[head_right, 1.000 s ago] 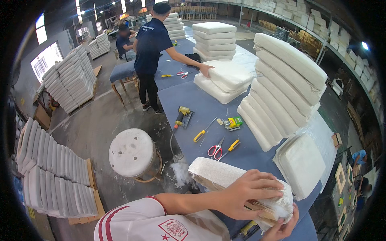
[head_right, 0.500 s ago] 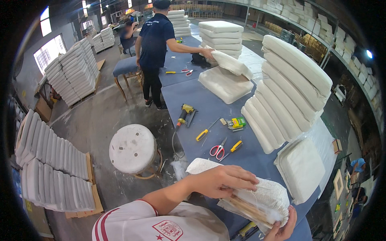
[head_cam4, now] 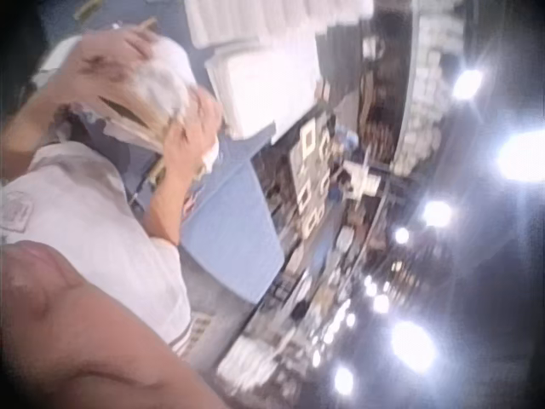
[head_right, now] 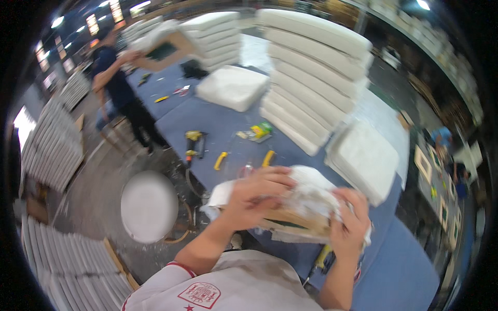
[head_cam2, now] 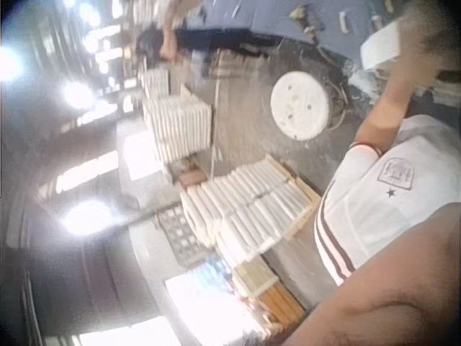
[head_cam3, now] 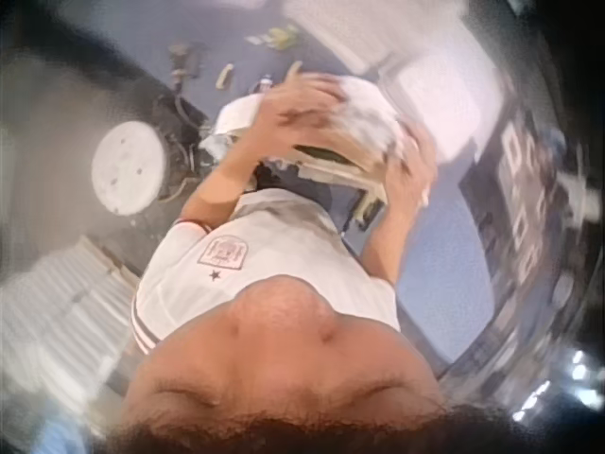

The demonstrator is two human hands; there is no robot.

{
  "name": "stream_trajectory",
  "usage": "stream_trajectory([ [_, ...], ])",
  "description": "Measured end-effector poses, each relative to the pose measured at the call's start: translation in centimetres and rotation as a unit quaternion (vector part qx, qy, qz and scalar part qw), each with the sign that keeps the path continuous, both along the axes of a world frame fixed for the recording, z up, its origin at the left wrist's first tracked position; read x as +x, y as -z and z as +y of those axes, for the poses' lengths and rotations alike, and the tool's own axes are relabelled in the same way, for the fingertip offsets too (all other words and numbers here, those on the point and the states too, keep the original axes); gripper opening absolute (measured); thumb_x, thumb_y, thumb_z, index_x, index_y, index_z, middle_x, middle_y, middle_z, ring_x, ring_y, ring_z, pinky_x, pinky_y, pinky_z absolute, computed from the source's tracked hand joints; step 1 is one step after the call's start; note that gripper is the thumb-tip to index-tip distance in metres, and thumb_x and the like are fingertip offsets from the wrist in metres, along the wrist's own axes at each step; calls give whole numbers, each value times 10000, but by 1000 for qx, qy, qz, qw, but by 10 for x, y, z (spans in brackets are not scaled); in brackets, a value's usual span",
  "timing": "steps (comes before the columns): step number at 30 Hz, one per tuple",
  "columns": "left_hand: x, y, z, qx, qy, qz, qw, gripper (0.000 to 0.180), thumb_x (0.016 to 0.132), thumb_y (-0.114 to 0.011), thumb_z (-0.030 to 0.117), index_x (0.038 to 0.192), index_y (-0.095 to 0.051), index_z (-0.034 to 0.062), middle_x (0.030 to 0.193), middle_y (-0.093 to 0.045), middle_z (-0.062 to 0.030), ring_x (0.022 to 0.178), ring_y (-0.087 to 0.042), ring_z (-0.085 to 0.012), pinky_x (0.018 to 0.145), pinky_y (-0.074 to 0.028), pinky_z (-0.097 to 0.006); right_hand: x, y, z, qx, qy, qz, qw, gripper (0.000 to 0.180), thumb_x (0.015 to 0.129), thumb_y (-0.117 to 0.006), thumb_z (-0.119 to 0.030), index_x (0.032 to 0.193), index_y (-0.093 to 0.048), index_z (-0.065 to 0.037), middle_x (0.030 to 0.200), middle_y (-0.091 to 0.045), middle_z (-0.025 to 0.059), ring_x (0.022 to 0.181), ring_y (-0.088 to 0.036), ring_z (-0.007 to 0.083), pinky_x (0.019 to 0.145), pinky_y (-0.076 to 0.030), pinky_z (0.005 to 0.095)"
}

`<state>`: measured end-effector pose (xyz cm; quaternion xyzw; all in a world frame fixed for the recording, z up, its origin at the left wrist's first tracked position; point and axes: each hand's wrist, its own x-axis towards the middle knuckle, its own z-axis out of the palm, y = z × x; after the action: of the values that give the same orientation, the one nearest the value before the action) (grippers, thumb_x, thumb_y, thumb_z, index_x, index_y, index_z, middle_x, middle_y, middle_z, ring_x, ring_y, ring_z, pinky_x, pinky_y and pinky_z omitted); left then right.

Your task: The person wraps white fabric around a rectangular cushion frame and secures it using a staple gun. They repeatedly pull the fabric taut, staple the edges, and rotate the cushion to work on different sides. The finished cushion is placed on a stack of completed units.

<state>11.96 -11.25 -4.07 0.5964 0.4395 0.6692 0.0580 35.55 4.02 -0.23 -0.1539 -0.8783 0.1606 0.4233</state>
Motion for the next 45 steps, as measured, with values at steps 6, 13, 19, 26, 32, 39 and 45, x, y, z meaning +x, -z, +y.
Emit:
stream_trajectory([
  [6,16,-10,2,-24,1,-68,997,287,934,-789,-52,1218,-828,-28,1384,-809,-232,1402,-728,-427,1208,-547,-505,-4,-15,-3,-26,-69,44,996,635,689,-647,87,1261,-880,-61,1272,-787,127,1124,-697,330,1009,-584,425],
  [13,21,-14,7,-16,-58,30,998,264,925,-831,-14,1187,-863,-23,1256,-850,-188,1264,-792,-361,1080,-600,-420,-7,-10,-5,33,-56,72,995,414,751,-815,53,1144,-898,-47,1116,-801,100,986,-718,297,883,-594,390],
  [19,27,-58,-5,-201,-23,-50,978,124,1055,-816,84,1121,-857,-13,1046,-864,-116,913,-785,-166,821,-585,-294,11,-46,-3,-279,-98,22,955,122,1007,-879,-98,1035,-855,17,846,-715,76,756,-616,163,683,-446,321],
  [26,52,-52,7,-157,-72,-146,974,127,1068,-814,92,1091,-836,-31,1019,-855,-92,878,-751,-162,808,-573,-297,4,-41,-14,-276,-55,77,957,105,968,-873,-72,1021,-856,17,850,-661,16,754,-545,108,668,-411,311],
  [32,69,-32,17,-48,-164,-102,980,93,996,-822,18,1079,-865,15,1063,-874,-92,1051,-742,-270,958,-564,-382,-3,-48,-21,-337,-59,80,936,94,951,-891,-75,991,-847,-2,845,-644,23,743,-530,104,659,-399,310],
  [39,51,-16,21,88,-104,67,988,222,1026,-817,245,1000,-890,36,1022,-888,-84,1002,-679,-254,931,-506,-450,-1,3,-16,-141,-157,288,934,194,915,-933,-125,838,-816,8,753,-606,24,675,-529,180,611,-382,330],
  [45,41,-9,23,132,-16,63,989,209,1001,-829,239,966,-890,43,983,-886,-73,982,-678,-257,939,-499,-467,1,4,-7,-96,-202,247,943,212,863,-960,-166,821,-821,-11,688,-562,14,636,-523,194,588,-372,353],
])
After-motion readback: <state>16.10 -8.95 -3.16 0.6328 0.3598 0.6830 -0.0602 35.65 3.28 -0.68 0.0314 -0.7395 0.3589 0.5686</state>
